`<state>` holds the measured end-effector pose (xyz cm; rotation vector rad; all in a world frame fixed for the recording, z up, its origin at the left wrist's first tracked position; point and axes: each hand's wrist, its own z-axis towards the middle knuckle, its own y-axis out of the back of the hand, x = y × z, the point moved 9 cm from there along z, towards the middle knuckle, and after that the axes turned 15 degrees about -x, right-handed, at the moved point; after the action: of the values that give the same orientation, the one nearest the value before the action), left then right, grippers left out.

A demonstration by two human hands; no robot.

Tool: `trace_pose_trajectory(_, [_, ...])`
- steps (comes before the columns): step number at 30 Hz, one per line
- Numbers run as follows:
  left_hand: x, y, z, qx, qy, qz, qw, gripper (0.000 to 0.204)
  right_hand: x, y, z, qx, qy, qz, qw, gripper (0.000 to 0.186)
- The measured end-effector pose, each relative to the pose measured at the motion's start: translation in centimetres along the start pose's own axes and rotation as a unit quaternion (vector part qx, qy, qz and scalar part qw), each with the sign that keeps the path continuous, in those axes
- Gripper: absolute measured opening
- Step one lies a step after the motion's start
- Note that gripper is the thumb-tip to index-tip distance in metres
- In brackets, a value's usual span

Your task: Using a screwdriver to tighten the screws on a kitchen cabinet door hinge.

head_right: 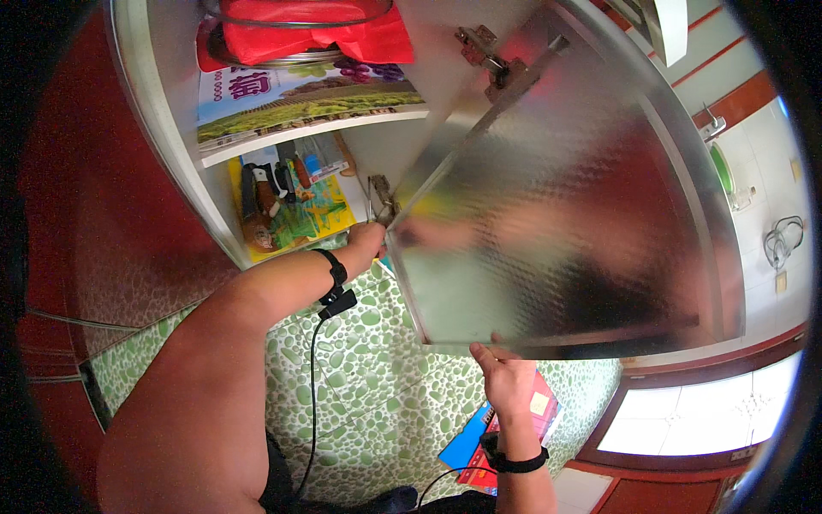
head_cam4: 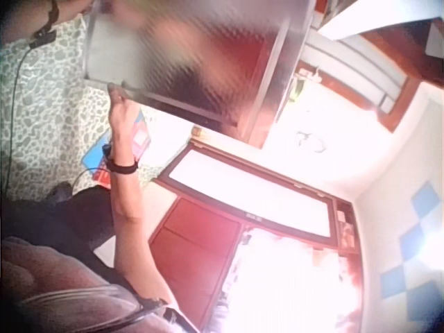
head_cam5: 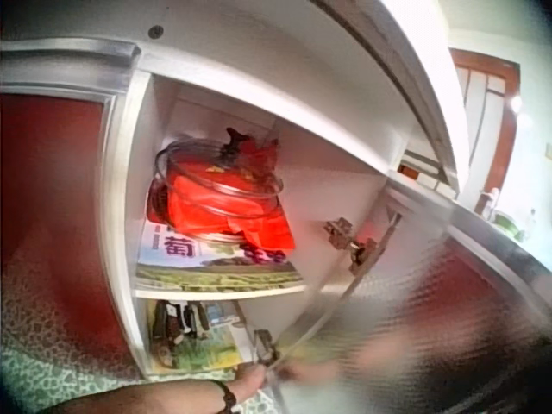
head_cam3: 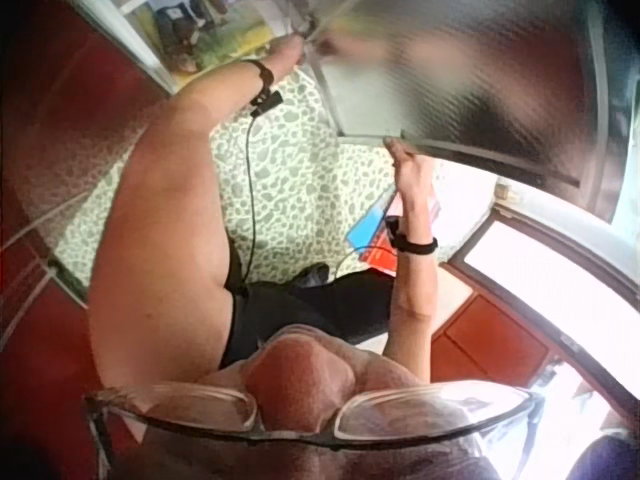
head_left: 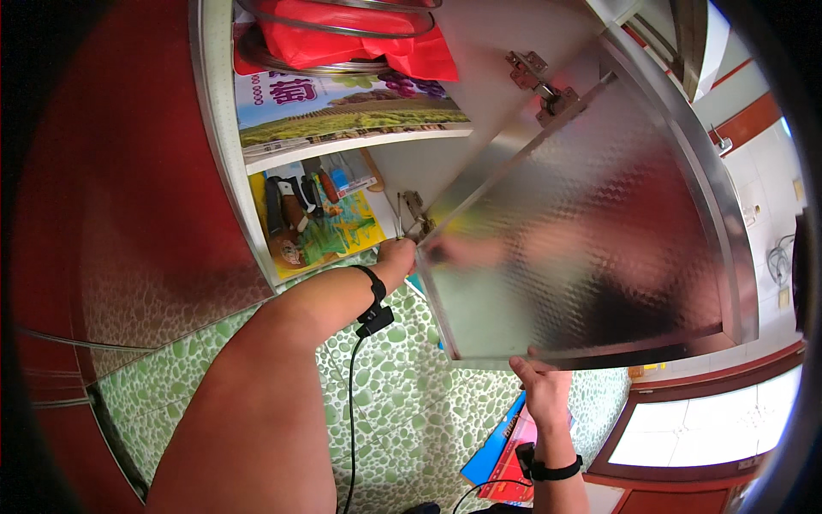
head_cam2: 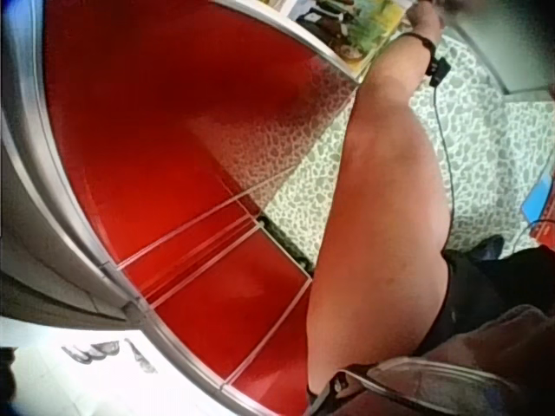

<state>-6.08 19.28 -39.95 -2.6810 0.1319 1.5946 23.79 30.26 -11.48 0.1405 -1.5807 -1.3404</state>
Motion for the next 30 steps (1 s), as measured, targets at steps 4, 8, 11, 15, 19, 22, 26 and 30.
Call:
trace_pose_trajectory(4, [-0.4,0.3,-0.4,0.035,0.044,0.016,0.998,0.025,0.9,0.6,-0.1,-0.045,0.029,0.024,0.998,0.031])
trace_pose_trajectory(8, [0.0,-0.4,0.1,0.124,0.031,0.014,0.992,0.014,-0.3,0.0,0.2,-0.023,-0.023,0.024,0.999,0.031])
trace_pose_trajectory(11, [0.8,-0.1,0.3,0.055,0.087,-0.073,0.992,0.014,-0.7,0.0,0.2,-0.041,-0.013,0.043,0.998,0.031])
trace_pose_trajectory(15, [-0.4,-0.2,0.1,0.073,0.019,-0.003,0.997,0.012,-0.7,0.2,0.2,-0.045,0.006,0.036,0.998,0.031])
trace_pose_trajectory(19, [-0.4,-0.3,-0.5,0.094,0.034,-0.013,0.995,0.012,-0.6,0.4,0.1,-0.059,0.003,0.037,0.998,0.029])
trace_pose_trajectory(22, [1.2,0.9,2.0,0.054,-0.011,0.036,0.998,0.029,0.2,-0.5,0.2,-0.039,0.054,0.012,0.998,0.026])
trace_pose_trajectory(26, [-0.2,-1.7,-0.3,0.099,-0.027,0.017,0.995,0.030,0.4,1.1,-0.4,-0.089,0.101,0.056,0.989,0.032])
trace_pose_trajectory(30, [0.3,0.2,-0.8,0.046,0.130,-0.093,0.986,0.007,1.2,0.5,-0.3,-0.068,0.081,0.035,0.994,0.033])
